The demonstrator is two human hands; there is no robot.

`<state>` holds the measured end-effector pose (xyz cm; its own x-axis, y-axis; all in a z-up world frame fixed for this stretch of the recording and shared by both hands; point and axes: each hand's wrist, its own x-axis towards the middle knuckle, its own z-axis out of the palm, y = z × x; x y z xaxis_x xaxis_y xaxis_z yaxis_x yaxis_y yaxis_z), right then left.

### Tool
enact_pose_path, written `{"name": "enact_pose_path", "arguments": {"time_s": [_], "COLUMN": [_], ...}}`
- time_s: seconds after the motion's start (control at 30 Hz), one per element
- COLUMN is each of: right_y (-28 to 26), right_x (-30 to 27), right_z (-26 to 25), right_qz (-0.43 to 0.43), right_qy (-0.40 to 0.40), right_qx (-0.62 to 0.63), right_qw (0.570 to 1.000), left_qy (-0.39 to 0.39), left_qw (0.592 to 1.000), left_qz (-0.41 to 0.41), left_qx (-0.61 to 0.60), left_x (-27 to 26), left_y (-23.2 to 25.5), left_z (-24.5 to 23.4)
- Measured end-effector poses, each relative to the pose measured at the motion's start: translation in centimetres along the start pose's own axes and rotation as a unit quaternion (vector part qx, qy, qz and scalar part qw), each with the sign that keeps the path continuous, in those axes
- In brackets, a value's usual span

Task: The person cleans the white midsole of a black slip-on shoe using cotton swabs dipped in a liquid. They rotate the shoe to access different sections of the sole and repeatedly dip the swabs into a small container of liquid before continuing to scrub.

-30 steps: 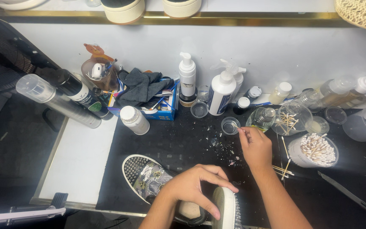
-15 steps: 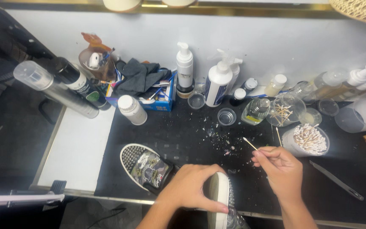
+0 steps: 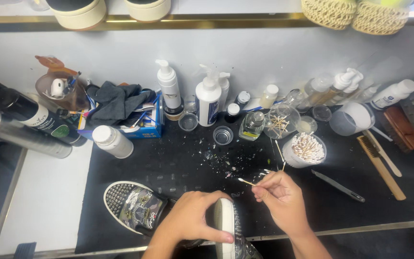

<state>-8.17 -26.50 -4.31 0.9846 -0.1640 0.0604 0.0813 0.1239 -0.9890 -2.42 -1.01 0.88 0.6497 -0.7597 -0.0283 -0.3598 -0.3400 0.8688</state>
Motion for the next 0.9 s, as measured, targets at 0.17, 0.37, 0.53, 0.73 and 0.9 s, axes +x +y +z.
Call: {"name": "enact_pose_path", "arguments": {"time_s": [0.17,0.37,0.53,0.73,0.9], "right_y": [-3.2,-5.3,-4.4,-3.7,-3.6], "right_x": [-0.3,-0.5,-0.4,-0.7,-0.6], "right_z": [0.7,1.8,2.4,2.6,2.7], "right_qz": [-0.024,-0.105,-0.110,-0.114,-0.100], "right_qy": [-0.093,-0.172,-0.186,-0.190,-0.181], "right_qx": [-0.148,-0.235,-0.266,-0.270,-0.256], "right_qw": [0.984,0.951,0.939,0.937,0.944], "left_qy": [0.009,0.007,0.016,0.016,0.016], "left_qw": [1.000,0.999,0.999,1.000,1.000], "left_qz": [-0.022,-0.032,-0.032,-0.024,-0.024], "left_qx": [0.013,-0.013,-0.005,-0.006,-0.012], "left_x": [-0.4,-0.7,-0.9,-1.0,-1.0], "left_y": [-0.3,-0.7,-0.9,-1.4,-1.5], "left_z": [0.4,0.3,0.4,0.5,0.6]}}
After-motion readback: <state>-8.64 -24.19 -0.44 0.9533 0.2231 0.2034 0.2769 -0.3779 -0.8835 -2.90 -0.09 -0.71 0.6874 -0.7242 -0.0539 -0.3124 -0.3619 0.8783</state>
